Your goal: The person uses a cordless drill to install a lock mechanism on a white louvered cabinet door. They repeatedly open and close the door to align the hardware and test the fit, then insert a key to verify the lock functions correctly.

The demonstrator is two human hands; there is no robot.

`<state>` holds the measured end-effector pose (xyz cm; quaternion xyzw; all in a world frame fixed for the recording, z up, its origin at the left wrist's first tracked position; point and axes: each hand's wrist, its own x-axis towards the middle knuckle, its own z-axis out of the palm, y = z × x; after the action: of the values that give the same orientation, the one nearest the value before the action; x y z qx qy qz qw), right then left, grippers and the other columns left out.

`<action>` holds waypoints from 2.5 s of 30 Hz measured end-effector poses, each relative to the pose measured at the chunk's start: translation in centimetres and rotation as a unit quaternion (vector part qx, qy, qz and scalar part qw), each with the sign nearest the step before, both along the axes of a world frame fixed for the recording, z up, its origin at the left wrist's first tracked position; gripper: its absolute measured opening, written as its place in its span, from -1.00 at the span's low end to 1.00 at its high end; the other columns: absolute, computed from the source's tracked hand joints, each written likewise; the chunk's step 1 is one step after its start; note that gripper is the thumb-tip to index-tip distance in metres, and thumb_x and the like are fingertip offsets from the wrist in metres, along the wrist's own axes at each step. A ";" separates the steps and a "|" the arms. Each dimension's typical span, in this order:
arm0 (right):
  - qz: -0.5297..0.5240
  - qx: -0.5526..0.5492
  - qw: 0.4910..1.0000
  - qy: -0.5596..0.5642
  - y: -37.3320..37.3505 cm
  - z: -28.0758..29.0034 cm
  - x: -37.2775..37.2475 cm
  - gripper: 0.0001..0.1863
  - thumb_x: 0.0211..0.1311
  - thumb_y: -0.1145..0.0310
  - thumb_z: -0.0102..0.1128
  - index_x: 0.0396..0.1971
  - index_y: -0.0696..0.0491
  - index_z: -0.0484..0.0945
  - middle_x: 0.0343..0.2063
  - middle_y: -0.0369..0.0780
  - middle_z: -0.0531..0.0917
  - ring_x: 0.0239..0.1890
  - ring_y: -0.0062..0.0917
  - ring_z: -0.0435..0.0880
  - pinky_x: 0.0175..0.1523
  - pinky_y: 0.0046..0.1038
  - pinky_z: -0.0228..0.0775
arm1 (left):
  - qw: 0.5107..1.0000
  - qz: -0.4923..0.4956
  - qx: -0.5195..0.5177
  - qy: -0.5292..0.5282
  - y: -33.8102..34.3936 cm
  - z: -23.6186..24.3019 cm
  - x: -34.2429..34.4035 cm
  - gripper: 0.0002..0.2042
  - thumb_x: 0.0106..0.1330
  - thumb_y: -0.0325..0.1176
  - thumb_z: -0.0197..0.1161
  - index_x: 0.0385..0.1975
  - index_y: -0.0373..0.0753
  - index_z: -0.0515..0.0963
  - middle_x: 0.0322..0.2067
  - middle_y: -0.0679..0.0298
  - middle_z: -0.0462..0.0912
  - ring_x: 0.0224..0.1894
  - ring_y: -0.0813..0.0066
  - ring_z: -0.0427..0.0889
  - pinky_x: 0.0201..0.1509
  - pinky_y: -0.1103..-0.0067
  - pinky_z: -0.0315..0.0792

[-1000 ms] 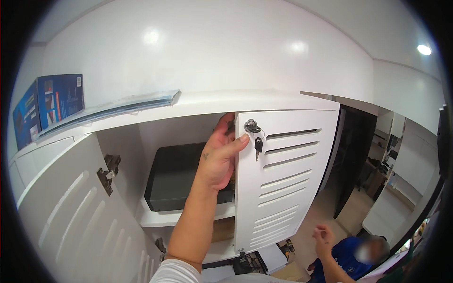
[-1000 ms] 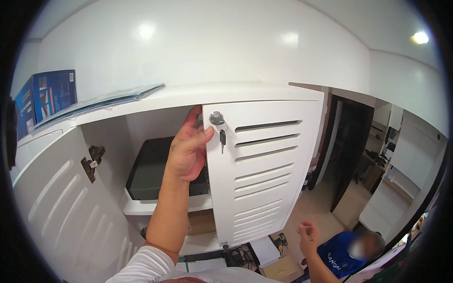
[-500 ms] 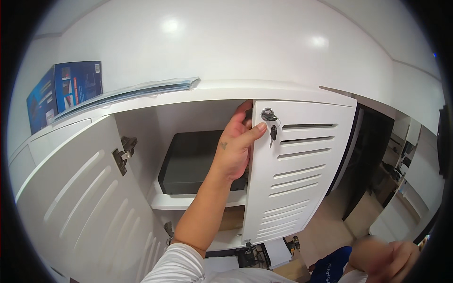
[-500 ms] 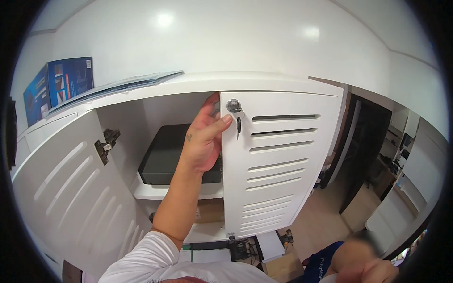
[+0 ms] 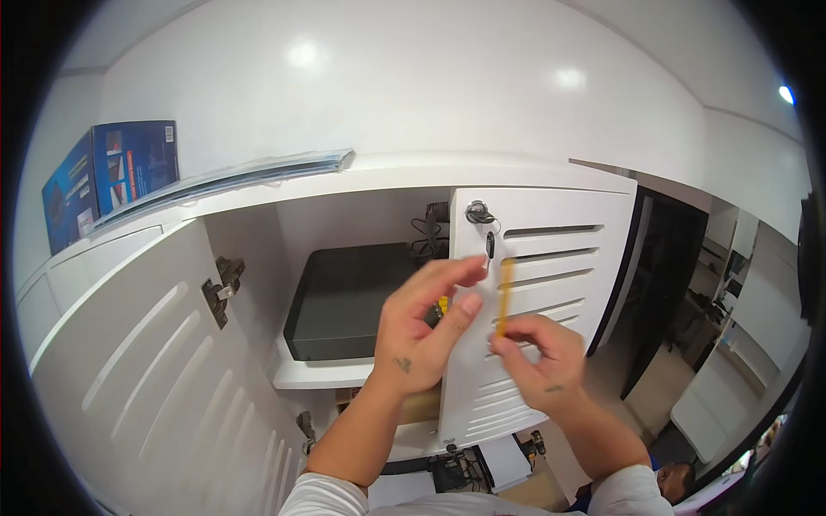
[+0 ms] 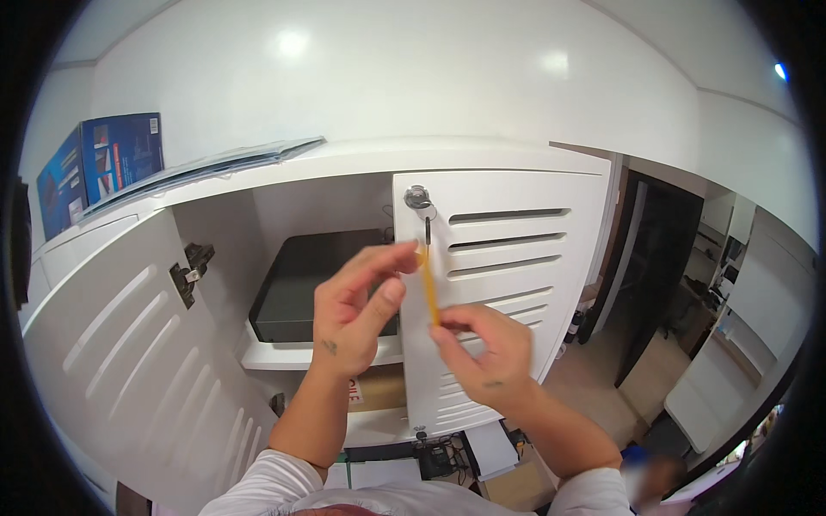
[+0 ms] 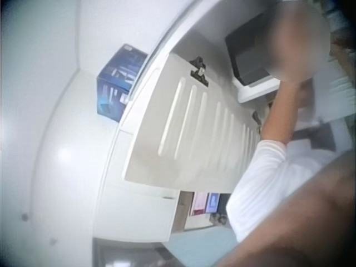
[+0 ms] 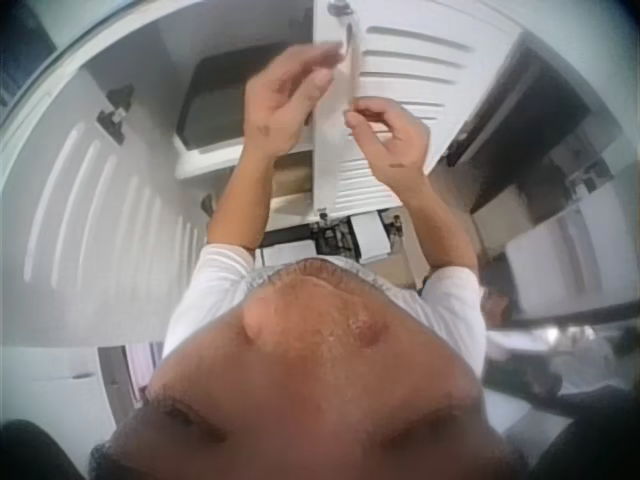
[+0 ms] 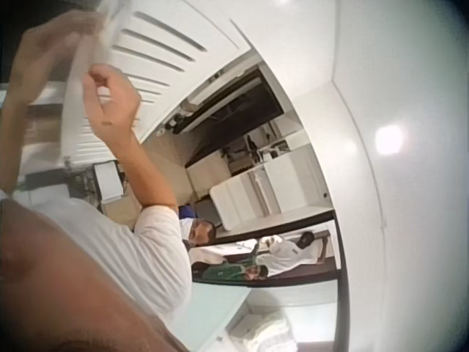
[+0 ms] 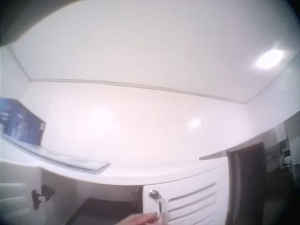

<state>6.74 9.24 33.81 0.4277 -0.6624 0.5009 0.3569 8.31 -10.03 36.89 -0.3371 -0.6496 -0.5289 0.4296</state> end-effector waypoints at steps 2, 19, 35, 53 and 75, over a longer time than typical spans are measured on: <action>0.034 -0.008 0.999 -0.016 -2.2 0.6 -0.4 -0.83 0.20 0.54 0.40 -0.20 0.20 0.69 -0.36 -0.17 0.77 -0.37 -0.49 0.77 -0.19 -0.49 0.60 | 0.996 -0.065 0.007 -0.069 0.3 0.3 1.2 -0.76 0.47 -0.38 0.27 -0.03 -0.42 0.65 -0.01 0.12 0.68 -0.03 0.46 0.64 0.07 0.52 0.51; -0.106 -0.079 0.975 0.178 2.2 15.3 -10.6 -0.71 0.42 0.23 0.27 -0.37 0.17 0.66 -0.45 -0.17 0.66 -0.42 -0.49 0.57 -0.29 -0.46 0.40 | 0.936 0.322 -0.082 -0.112 -4.6 5.9 -3.1 -0.76 0.44 -0.38 0.24 -0.05 -0.39 0.68 -0.37 0.04 0.75 -0.31 0.33 0.73 -0.12 0.51 0.53; -0.155 0.013 0.972 0.177 3.6 15.0 -10.5 -0.50 0.45 0.00 0.20 -0.40 0.19 0.72 -0.60 -0.15 0.65 -0.62 -0.45 0.46 -0.45 -0.43 0.26 | 0.933 0.334 -0.125 -0.046 -3.2 7.2 -5.8 -0.77 0.36 -0.44 0.20 -0.09 -0.39 0.68 -0.29 -0.14 0.73 -0.29 -0.09 0.73 -0.15 0.31 0.56; -0.149 0.003 0.959 0.240 3.5 14.9 -11.3 -0.55 0.37 0.00 0.31 -0.42 0.15 0.73 -0.50 -0.16 0.75 -0.52 -0.38 0.66 -0.38 -0.46 0.41 | 0.940 0.302 -0.143 0.062 -3.7 6.2 -8.9 -0.80 0.30 -0.54 0.20 -0.13 -0.30 0.67 -0.27 -0.13 0.70 -0.21 -0.21 0.66 -0.13 0.19 0.55; -0.157 -0.002 0.957 0.244 3.5 14.7 -11.7 -0.53 0.30 -0.05 0.37 -0.39 0.14 0.76 -0.45 -0.14 0.78 -0.50 -0.38 0.68 -0.34 -0.46 0.45 | 0.937 0.297 -0.153 0.099 -3.9 6.4 -9.6 -0.82 0.26 -0.56 0.21 -0.19 -0.32 0.68 -0.32 -0.11 0.69 -0.26 -0.21 0.65 -0.17 0.14 0.53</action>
<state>-4.96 12.76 48.49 0.4266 -0.6134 0.3200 0.5825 -1.26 -13.98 43.27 -0.2411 -0.7476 -0.2352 0.5725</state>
